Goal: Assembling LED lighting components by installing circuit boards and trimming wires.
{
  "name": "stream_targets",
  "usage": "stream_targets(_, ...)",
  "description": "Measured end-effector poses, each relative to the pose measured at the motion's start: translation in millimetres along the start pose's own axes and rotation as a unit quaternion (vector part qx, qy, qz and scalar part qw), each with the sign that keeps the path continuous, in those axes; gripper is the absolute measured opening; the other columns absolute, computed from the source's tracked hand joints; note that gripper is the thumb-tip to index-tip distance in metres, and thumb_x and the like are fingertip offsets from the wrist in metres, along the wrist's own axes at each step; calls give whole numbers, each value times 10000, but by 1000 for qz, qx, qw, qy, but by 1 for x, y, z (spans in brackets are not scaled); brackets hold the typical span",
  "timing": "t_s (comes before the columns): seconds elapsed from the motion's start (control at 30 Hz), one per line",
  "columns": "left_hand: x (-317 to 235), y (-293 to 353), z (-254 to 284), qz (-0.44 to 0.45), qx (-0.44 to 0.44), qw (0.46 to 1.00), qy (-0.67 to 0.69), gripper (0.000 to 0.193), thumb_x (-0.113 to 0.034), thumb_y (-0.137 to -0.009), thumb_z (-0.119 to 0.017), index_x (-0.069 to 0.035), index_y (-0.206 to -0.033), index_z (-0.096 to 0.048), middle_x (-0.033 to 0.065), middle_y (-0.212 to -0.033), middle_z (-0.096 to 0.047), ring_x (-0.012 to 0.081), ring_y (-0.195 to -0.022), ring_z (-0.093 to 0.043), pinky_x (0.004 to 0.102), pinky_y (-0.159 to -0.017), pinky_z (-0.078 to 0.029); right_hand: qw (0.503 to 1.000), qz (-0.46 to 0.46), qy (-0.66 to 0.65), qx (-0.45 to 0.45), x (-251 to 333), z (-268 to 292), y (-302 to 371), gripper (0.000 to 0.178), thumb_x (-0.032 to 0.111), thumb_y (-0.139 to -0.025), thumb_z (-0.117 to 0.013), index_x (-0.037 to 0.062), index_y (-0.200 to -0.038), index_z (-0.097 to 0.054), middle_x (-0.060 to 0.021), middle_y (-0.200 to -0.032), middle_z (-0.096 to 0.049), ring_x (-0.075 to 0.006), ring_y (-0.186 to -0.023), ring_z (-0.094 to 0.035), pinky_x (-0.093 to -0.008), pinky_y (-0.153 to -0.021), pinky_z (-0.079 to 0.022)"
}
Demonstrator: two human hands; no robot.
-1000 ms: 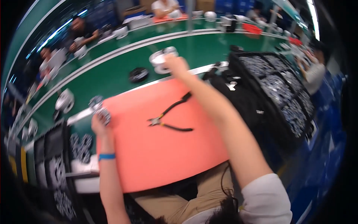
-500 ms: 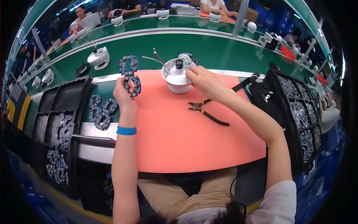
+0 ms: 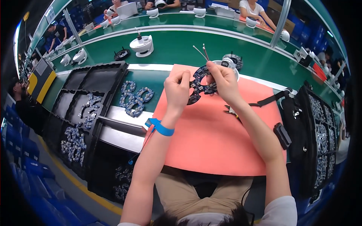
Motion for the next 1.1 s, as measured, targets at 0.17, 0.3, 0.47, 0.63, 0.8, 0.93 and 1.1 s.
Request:
stream_targets(0.17, -16, 10, -7, 25, 136, 972, 192, 485, -256, -946, -356, -97, -489, -322, -13, -430, -321, 75, -378, -253, 261, -396, -184, 932, -221, -279, 68, -6, 4, 5, 497, 463, -904, -455, 82, -585, -452, 1, -498, -465, -65, -312, -388, -189, -309, -295)
stream_targets(0.3, -18, 1, 8, 177, 178, 960, 126, 563, -482, -931, -340, -89, -549, -471, -26, -442, -405, 34, -358, -328, 181, -363, -214, 985, -117, 0, 126, -1, 13, -5, 336, 367, -879, -559, 47, -777, -581, 40, -551, -478, -4, -447, -406, -185, -373, -276)
stream_targets(0.47, -25, 3, 4, 206, 250, 940, 104, 415, -332, -903, -524, -57, -592, -527, 0, -536, -498, 65, -451, -461, 198, -417, -295, 984, -160, -2, 77, -3, 16, -2, 227, 293, -893, -558, 69, -857, -546, 54, -606, -503, -3, -497, -424, -175, -434, -290)
stream_targets(0.63, -18, 1, 7, 228, 171, 951, 120, 221, -228, -871, -575, -57, -745, -638, -66, -593, -509, -4, -477, -415, 167, -401, -238, 953, -263, -140, 54, 1, 27, -3, 249, 282, -869, -592, 34, -876, -609, 35, -744, -567, 0, -605, -468, -162, -488, -347)
stream_targets(0.8, -12, -1, 10, 213, 239, 946, 44, 198, -223, -861, -599, -37, -823, -656, -63, -631, -515, -6, -500, -389, 167, -425, -251, 967, -193, -169, 12, -15, 30, -4, 185, 166, -839, -620, 8, -933, -639, -24, -847, -632, -49, -742, -587, -194, -623, -474)
stream_targets(0.93, -23, 4, 3, 186, 246, 948, 78, 166, -182, -857, -602, -25, -891, -645, -36, -701, -579, -7, -517, -414, 162, -432, -271, 965, -212, -154, 25, 0, 32, -4, 233, 247, -854, -615, 15, -853, -637, -4, -776, -620, -36, -673, -566, -193, -600, -457)
stream_targets(1.1, -33, 6, 14, 161, 267, 947, 82, 203, -144, -881, -550, -4, -1016, -608, 9, -874, -602, 55, -763, -529, 201, -656, -416, 961, -148, -218, 84, -14, 21, -5, 254, 256, -895, -551, 16, -896, -634, 7, -776, -616, -36, -677, -557, -189, -592, -437)
Point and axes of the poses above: each hand's wrist, its own y-axis away from the middle knuckle, its own z-axis out of the back of the hand, x = y × z, the point moved 1 cm from there along -y, towards the middle knuckle
